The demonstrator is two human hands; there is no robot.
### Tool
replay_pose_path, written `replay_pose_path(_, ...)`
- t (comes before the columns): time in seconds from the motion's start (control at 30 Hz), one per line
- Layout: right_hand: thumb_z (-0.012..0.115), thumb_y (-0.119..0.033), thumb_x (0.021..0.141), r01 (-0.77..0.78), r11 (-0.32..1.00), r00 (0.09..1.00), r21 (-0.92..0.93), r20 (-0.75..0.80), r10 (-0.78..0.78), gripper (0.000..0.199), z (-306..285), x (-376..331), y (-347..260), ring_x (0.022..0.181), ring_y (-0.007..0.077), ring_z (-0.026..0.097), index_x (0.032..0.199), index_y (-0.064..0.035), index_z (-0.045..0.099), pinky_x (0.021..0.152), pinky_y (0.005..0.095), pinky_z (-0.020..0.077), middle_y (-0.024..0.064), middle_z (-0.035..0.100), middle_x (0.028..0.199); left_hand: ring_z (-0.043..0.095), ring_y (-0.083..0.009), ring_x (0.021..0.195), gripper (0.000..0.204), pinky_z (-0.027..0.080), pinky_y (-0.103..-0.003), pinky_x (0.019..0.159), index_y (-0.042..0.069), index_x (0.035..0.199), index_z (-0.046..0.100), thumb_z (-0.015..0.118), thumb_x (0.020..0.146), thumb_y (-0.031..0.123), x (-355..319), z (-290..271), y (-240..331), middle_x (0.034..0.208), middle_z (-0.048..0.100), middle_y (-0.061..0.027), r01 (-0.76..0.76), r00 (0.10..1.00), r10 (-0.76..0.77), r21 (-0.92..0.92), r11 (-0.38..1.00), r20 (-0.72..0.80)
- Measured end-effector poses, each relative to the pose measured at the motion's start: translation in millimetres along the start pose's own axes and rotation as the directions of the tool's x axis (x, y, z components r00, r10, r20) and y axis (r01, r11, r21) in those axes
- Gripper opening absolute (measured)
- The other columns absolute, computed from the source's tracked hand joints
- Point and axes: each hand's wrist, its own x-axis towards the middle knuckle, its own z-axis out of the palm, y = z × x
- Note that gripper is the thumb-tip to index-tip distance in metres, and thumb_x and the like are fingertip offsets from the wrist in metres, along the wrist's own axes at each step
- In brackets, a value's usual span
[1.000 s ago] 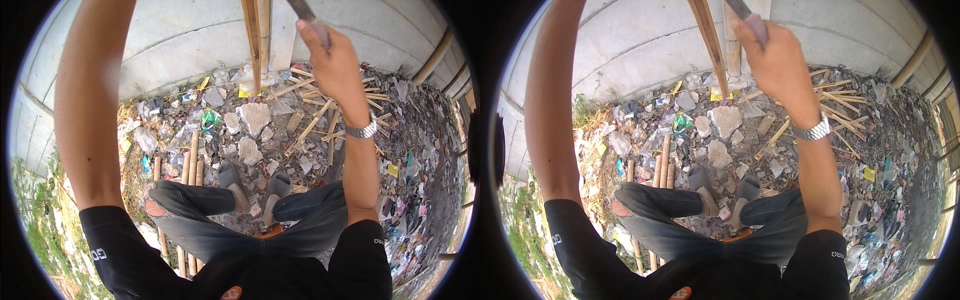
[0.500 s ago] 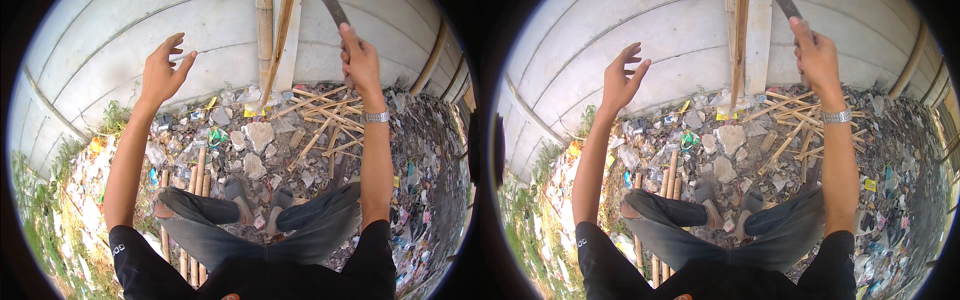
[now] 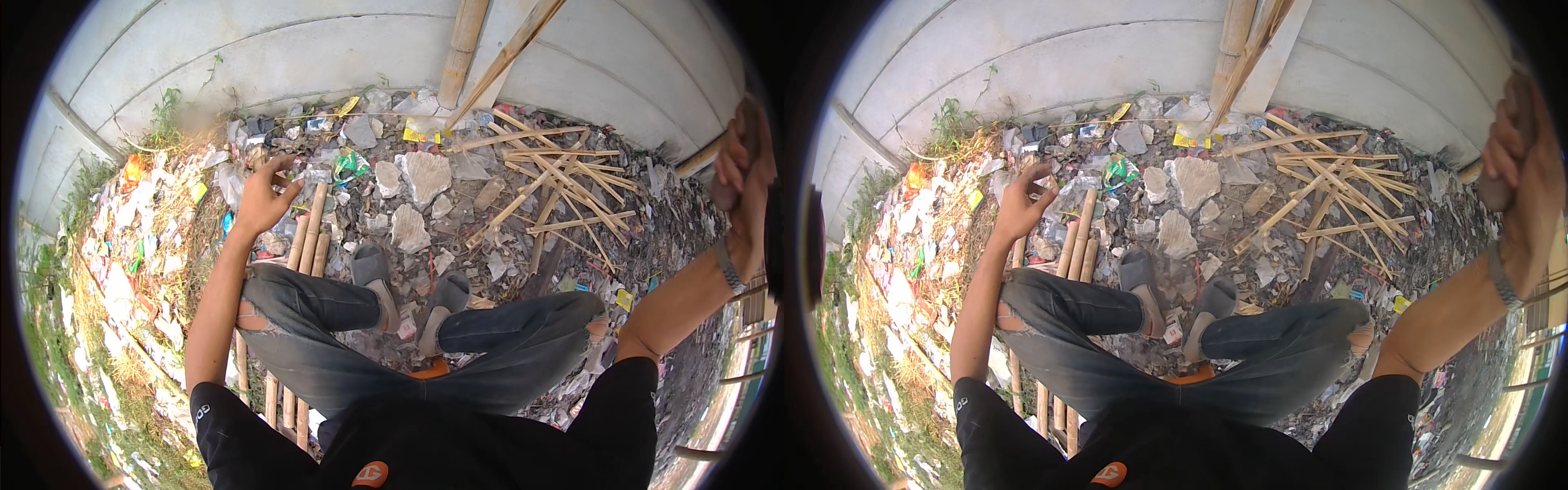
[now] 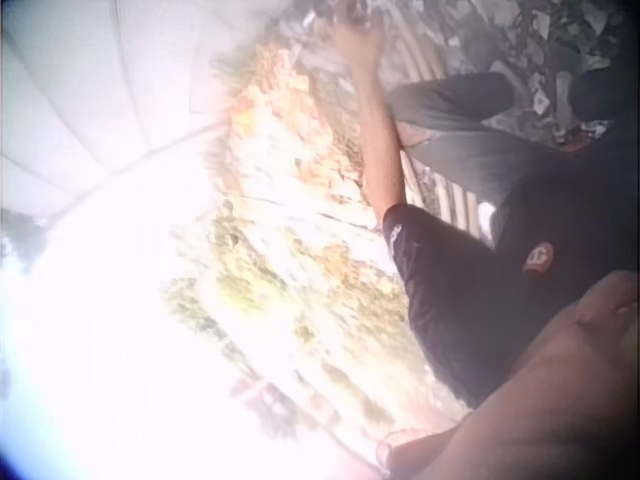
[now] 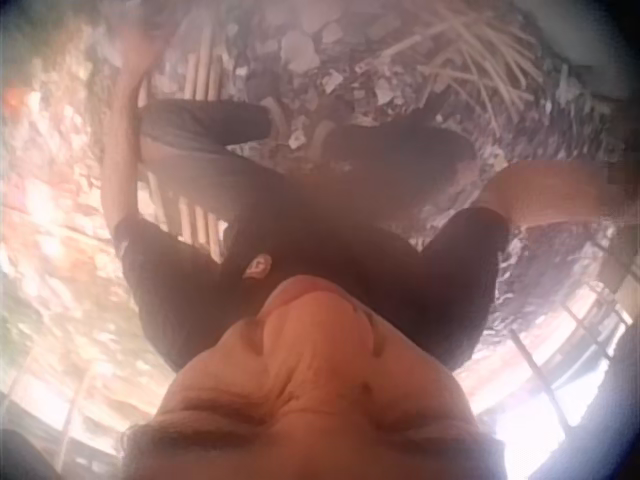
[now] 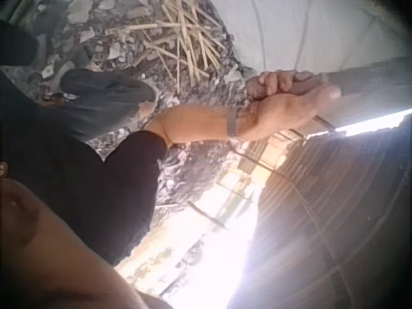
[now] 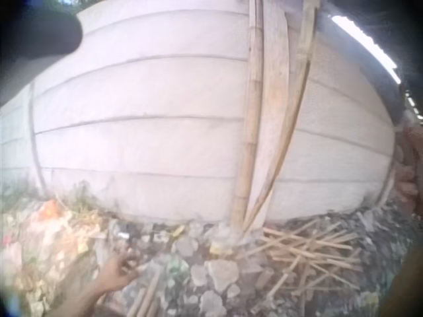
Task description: The person sits on a debris-covered ground and uses a machete to split long bamboo poles into thin strips. They repeatedly position the bamboo vertically, strike it with the machete to split it, and then separate the resulting strips by hand.
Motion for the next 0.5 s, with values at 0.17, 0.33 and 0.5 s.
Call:
replay_pose_path(0.17, 0.059, -0.051, 0.101, -0.074, 0.915, 0.993, -0.397, 0.054, 0.104, 0.058, 205, -28, 285, 0.069, 0.0399, 0.056, 0.089, 0.006, 0.062, 0.071, 0.0481, 0.0471, 0.0234, 0.06, 0.071, 0.074, -0.0264, 0.083, 0.047, 0.057, -0.038, 0.073, -0.001, 0.127, 0.063, 0.076, 0.086, 0.018, 12, 10, -7, 0.117, 0.071, -0.0205, -0.102, 0.993, 0.101, -0.01, 0.995, -0.053)
replay_pose_path(0.33, 0.06, -0.056, 0.099, -0.232, 0.933, 0.965, -0.274, 0.052, 0.256, 0.065, 174, 3, 251, 0.059, 0.0258, 0.053, 0.079, 0.0055, 0.061, 0.062, 0.0401, 0.0458, 0.0131, 0.056, 0.062, 0.072, -0.0228, 0.082, 0.049, 0.058, -0.035, 0.071, -0.001, 0.131, 0.061, 0.076, 0.087, 0.017, -13, 2, -20, 0.121, 0.07, -0.0193, -0.067, 0.998, 0.066, -0.028, 0.997, -0.024)
replay_pose_path(0.5, 0.064, -0.054, 0.098, -0.308, 0.943, 0.95, -0.127, -0.001, 0.311, 0.057, 110, -24, 216, 0.046, 0.0078, 0.039, 0.074, -0.0032, 0.06, 0.044, 0.0276, 0.0313, -0.0039, 0.045, 0.055, 0.072, -0.0216, 0.08, 0.048, 0.056, -0.037, 0.075, 0.001, 0.13, 0.062, 0.076, 0.086, 0.016, -9, 0, -37, 0.119, 0.071, -0.0191, -0.057, 0.995, 0.056, -0.006, 0.998, -0.076)
